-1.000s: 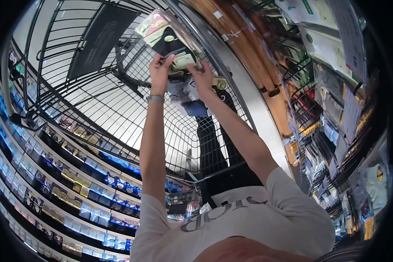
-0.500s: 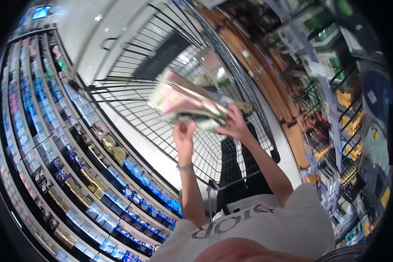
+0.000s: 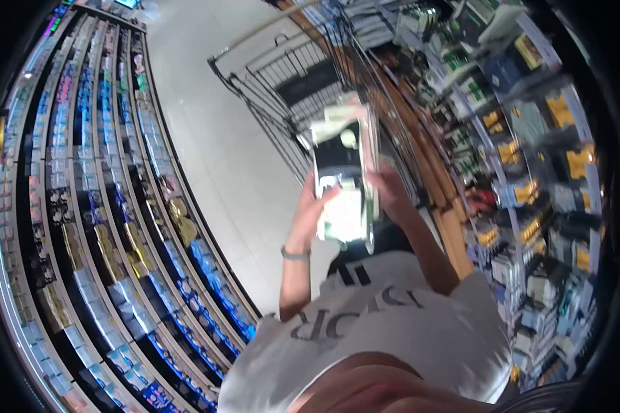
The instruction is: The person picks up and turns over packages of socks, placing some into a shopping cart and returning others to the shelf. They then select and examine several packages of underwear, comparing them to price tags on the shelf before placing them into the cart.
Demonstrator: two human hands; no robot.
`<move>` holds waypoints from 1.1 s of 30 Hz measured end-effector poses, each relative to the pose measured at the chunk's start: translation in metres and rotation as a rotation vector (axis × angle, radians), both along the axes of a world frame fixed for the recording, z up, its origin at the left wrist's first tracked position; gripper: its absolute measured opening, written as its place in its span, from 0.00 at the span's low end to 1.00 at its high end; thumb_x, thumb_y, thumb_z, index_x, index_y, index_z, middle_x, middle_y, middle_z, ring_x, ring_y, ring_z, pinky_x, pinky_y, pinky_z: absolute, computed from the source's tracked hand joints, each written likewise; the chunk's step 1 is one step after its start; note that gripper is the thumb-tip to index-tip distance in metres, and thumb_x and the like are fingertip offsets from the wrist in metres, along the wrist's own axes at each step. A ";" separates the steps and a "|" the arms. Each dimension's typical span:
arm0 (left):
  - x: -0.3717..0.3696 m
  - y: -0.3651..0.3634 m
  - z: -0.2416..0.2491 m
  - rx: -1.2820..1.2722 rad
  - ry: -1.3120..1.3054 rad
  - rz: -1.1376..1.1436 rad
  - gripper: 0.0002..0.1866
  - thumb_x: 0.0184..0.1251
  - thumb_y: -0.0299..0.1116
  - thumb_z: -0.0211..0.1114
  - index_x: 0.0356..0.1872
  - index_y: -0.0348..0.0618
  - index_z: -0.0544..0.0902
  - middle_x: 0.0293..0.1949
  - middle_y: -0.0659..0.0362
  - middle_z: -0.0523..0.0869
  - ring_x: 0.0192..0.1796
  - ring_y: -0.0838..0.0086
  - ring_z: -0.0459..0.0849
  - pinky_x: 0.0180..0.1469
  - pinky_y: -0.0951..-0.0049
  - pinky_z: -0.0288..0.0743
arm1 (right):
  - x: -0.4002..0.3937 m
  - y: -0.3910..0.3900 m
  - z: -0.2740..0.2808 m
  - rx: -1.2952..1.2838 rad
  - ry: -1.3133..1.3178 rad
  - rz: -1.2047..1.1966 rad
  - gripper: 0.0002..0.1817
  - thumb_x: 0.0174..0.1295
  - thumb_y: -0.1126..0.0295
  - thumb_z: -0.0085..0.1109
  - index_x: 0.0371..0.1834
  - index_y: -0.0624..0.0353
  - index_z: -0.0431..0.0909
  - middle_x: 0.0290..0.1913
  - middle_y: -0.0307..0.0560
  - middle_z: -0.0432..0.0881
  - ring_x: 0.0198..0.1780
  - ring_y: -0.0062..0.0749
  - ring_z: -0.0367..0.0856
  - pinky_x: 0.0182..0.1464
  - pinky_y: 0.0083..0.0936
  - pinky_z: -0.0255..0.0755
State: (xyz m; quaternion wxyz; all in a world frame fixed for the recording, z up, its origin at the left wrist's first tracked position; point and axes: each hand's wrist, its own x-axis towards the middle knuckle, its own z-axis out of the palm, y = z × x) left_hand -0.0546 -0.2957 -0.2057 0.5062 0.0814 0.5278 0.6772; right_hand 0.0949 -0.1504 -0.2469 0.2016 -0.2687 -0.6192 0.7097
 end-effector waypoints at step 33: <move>-0.033 -0.007 0.178 0.510 1.711 0.056 0.21 0.52 0.22 0.76 0.49 0.49 0.87 0.50 0.62 0.90 0.55 0.66 0.87 0.73 0.46 0.62 | 0.000 -0.001 0.191 -0.531 0.507 0.220 0.44 0.73 0.43 0.46 0.80 0.67 0.56 0.73 0.57 0.72 0.71 0.38 0.75 0.70 0.35 0.73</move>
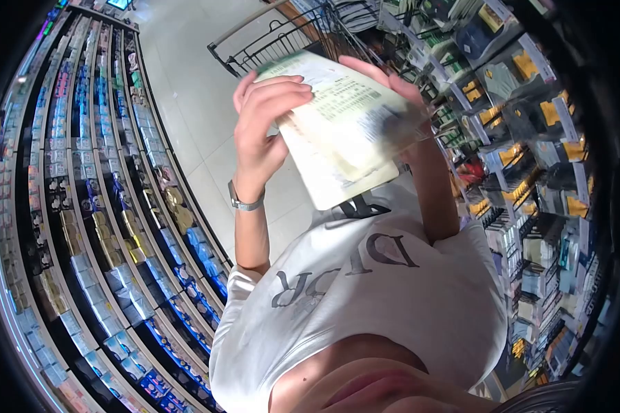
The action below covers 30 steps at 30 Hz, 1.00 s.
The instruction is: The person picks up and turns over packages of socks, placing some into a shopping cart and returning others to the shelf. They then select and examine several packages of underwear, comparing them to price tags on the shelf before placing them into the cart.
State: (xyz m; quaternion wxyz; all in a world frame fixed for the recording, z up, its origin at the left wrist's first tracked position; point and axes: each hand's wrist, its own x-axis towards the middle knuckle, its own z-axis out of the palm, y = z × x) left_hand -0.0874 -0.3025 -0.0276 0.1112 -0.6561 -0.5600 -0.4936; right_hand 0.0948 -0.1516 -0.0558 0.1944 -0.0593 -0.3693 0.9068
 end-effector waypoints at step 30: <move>0.133 -0.038 -0.471 -0.924 -1.036 1.149 0.23 0.84 0.47 0.51 0.63 0.36 0.69 0.35 0.45 0.89 0.38 0.45 0.88 0.42 0.49 0.79 | 0.141 0.096 -0.428 0.269 -1.146 0.008 0.65 0.48 0.63 0.79 0.78 0.76 0.36 0.70 0.66 0.66 0.69 0.47 0.73 0.65 0.37 0.74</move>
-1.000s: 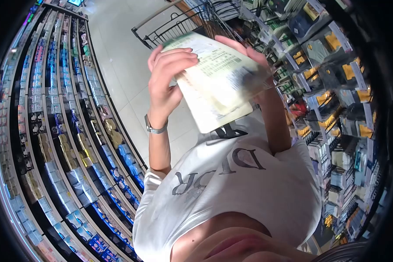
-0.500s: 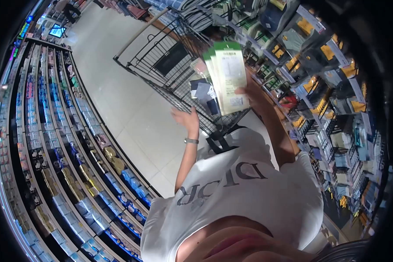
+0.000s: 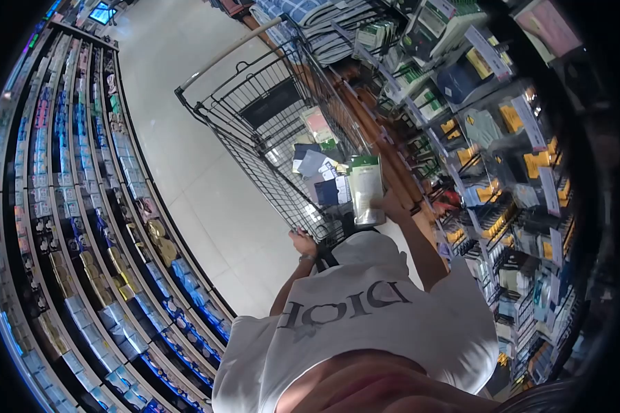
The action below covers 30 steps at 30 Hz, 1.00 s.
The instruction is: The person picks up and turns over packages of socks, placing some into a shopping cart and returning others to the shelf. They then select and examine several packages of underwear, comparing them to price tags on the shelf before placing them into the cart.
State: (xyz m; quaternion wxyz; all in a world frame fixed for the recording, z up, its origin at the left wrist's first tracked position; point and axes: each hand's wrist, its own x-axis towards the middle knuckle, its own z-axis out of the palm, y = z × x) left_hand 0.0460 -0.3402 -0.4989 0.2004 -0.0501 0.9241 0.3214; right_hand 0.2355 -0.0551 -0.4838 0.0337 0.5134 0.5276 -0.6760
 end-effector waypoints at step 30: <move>-0.300 0.014 0.002 0.071 0.040 0.107 0.20 0.84 0.48 0.47 0.62 0.45 0.73 0.40 0.36 0.87 0.45 0.35 0.85 0.45 0.43 0.77 | -0.321 0.005 0.003 0.115 -0.165 0.112 0.49 0.50 0.61 0.77 0.63 0.78 0.52 0.62 0.61 0.66 0.62 0.40 0.75 0.52 0.38 0.79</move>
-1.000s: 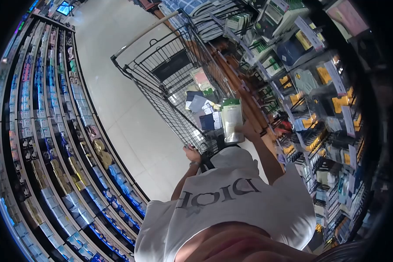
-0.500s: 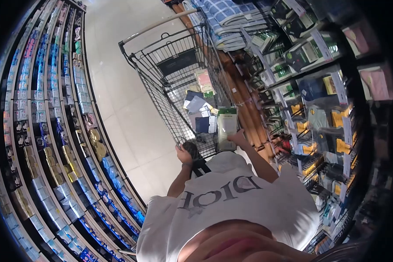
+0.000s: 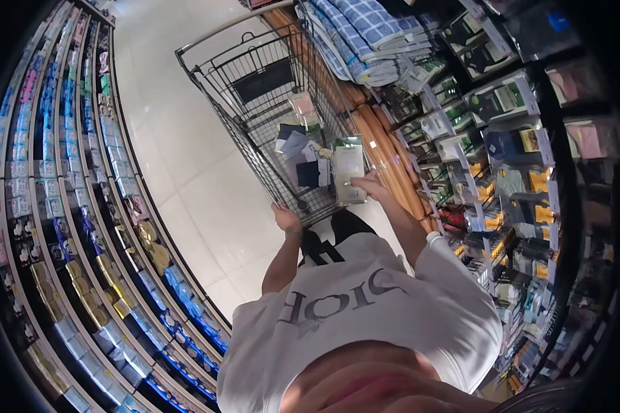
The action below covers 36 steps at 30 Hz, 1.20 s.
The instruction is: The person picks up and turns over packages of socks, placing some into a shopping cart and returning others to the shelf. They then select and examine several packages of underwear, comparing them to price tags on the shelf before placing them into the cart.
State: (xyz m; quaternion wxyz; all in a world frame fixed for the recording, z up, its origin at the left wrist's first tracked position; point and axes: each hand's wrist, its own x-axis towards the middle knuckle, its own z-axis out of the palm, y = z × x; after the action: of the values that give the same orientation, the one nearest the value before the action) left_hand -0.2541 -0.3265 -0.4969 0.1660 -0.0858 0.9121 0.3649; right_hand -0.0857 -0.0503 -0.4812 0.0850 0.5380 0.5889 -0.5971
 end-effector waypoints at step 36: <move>-0.443 0.288 0.002 -0.062 0.110 0.055 0.17 0.82 0.47 0.49 0.52 0.47 0.79 0.38 0.42 0.89 0.43 0.39 0.87 0.45 0.42 0.78 | -0.461 0.282 0.002 0.085 0.057 0.039 0.54 0.50 0.65 0.77 0.69 0.71 0.42 0.67 0.63 0.66 0.67 0.44 0.73 0.66 0.31 0.72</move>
State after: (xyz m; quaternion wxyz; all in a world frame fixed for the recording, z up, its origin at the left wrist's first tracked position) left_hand -0.6968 -0.0382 -0.4952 0.1030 -0.0957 0.9280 0.3452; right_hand -0.5464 0.2321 -0.4794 0.0570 0.5121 0.6263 -0.5850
